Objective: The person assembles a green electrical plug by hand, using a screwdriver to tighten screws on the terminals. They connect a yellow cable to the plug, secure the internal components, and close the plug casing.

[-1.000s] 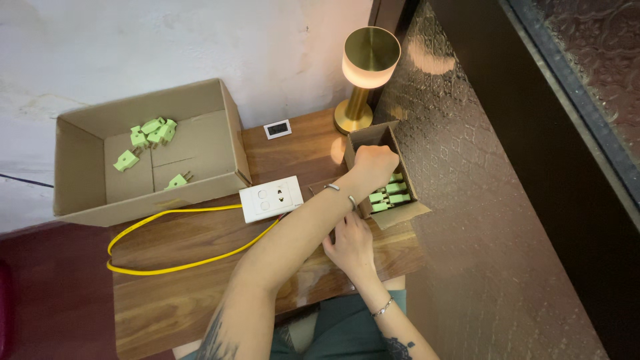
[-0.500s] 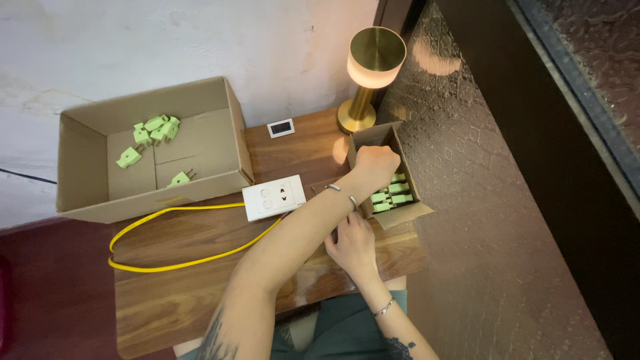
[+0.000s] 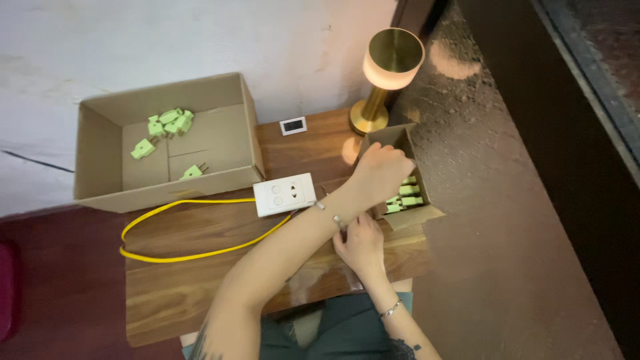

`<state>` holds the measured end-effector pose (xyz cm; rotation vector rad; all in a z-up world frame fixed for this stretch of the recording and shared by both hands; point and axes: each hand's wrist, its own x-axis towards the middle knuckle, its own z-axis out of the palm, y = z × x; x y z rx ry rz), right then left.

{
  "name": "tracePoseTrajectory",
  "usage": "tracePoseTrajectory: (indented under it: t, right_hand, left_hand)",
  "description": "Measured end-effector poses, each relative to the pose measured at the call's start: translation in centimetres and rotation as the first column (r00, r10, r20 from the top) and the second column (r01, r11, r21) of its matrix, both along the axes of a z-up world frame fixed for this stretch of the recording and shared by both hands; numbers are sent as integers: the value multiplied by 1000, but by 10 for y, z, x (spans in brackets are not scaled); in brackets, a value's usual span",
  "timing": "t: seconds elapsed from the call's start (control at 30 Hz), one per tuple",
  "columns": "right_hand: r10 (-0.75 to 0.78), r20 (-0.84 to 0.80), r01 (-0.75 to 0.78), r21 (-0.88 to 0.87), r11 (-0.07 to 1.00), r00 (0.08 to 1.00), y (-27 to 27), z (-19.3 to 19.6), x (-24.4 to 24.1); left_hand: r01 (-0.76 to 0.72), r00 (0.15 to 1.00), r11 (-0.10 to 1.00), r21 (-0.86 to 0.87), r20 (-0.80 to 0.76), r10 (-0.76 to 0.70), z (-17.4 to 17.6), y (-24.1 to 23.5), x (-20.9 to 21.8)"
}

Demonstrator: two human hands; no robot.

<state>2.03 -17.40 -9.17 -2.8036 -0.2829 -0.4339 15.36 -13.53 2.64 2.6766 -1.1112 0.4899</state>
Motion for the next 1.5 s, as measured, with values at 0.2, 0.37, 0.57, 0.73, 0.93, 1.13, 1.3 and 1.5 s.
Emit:
tracePoseTrajectory:
  t: [0.2, 0.37, 0.57, 0.73, 0.93, 1.13, 1.3, 1.5]
  right_hand:
    - [7, -5, -7, -6, 1000, 1000, 1, 8, -2]
    - [32, -29, -31, 55, 998, 999, 12, 46, -2]
    - [16, -82, -10, 67, 998, 997, 12, 48, -2]
    - [8, -78, -1, 88, 996, 997, 15, 52, -3]
    - [-2, -45, 6, 93, 996, 999, 13, 49, -2]
    - [23, -75, -15, 98, 995, 997, 13, 49, -2]
    - [27, -47, -23, 79, 997, 999, 13, 47, -1]
    - [34, -107, -22, 110, 994, 994, 14, 58, -2]
  left_hand:
    - [123, 989, 967, -224, -58, -139, 60, 78, -43]
    - [-152, 976, 972, -182, -180, 119, 98, 173, -41]
    - [-579, 772, 811, 84, -264, 579, 59, 332, 28]
    - [-795, 502, 495, 350, -76, 861, 0, 431, 67]
    - [-834, 287, 293, 468, -87, 954, -54, 486, 77]
    - [-798, 229, 319, 512, -234, 945, -50, 486, 66]
    - [-783, 350, 397, 479, -190, 918, -10, 465, 50]
    - [-767, 608, 629, 125, -171, 775, 83, 393, -18]
